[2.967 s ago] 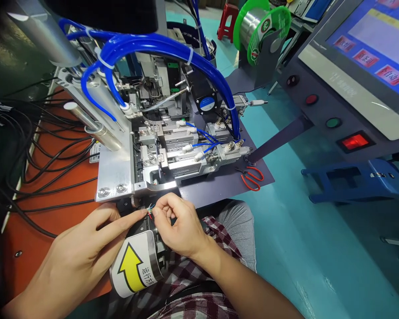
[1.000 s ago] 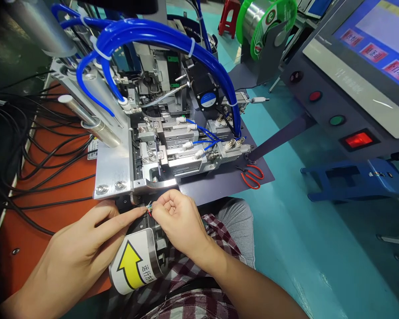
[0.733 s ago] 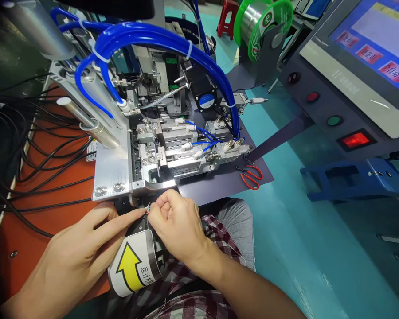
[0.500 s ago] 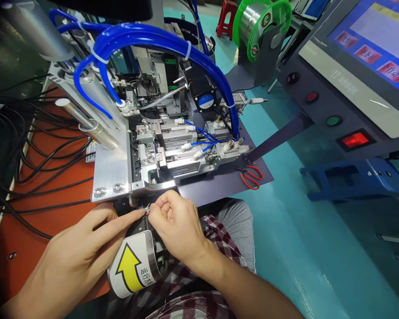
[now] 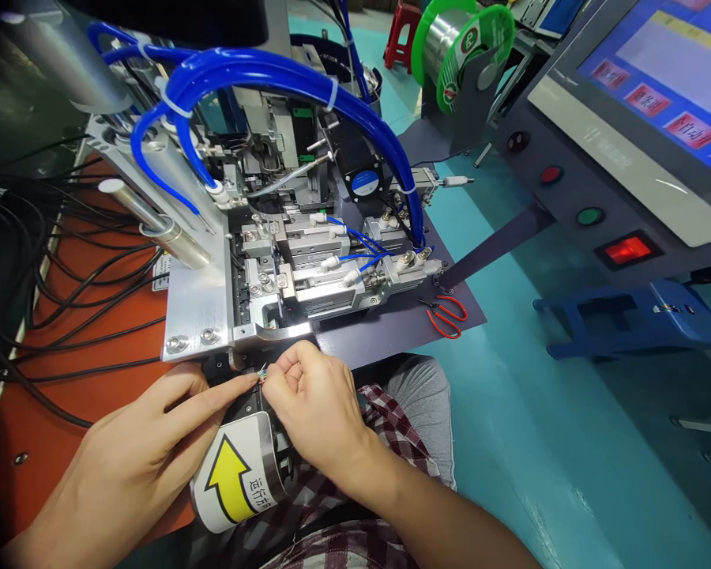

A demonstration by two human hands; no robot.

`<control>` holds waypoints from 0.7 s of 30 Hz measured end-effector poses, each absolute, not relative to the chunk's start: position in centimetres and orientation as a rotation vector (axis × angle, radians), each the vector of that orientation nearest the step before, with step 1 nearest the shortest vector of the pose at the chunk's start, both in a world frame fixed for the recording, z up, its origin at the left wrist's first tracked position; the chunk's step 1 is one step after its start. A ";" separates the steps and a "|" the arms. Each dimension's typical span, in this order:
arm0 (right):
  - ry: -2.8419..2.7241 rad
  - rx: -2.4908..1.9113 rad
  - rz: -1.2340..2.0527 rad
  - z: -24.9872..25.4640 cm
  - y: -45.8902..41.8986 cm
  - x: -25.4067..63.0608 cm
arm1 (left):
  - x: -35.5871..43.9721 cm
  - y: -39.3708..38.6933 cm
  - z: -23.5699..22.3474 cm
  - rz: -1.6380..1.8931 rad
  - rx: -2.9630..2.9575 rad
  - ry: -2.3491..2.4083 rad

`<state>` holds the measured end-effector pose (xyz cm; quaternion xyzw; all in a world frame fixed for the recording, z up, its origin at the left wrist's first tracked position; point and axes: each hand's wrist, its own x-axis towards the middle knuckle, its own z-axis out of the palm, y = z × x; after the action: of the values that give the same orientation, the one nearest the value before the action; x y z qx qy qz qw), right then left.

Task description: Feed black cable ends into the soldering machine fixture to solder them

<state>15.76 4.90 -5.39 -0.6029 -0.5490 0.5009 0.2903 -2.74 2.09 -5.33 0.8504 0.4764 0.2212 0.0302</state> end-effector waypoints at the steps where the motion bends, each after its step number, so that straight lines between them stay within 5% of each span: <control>1: -1.395 -1.588 1.429 -5.5 5.0 15.8 | -2.7 2.1 -5.3 0.683 2.623 1.461; 8: -1.485 -1.615 1.290 -5.6 4.9 15.7 | -2.8 2.2 -5.4 0.682 2.618 1.459; 15: -1.251 -1.519 1.613 -6.2 5.2 16.3 | -3.2 1.7 -6.5 0.703 2.521 1.501; 21: -1.281 -1.518 1.520 -5.8 5.4 16.4 | -3.3 1.5 -6.5 0.701 2.518 1.507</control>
<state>16.39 5.36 -5.81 -0.5762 -0.4860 0.5767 0.3150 -3.32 1.52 -6.55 0.8329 0.4986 0.2319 0.0622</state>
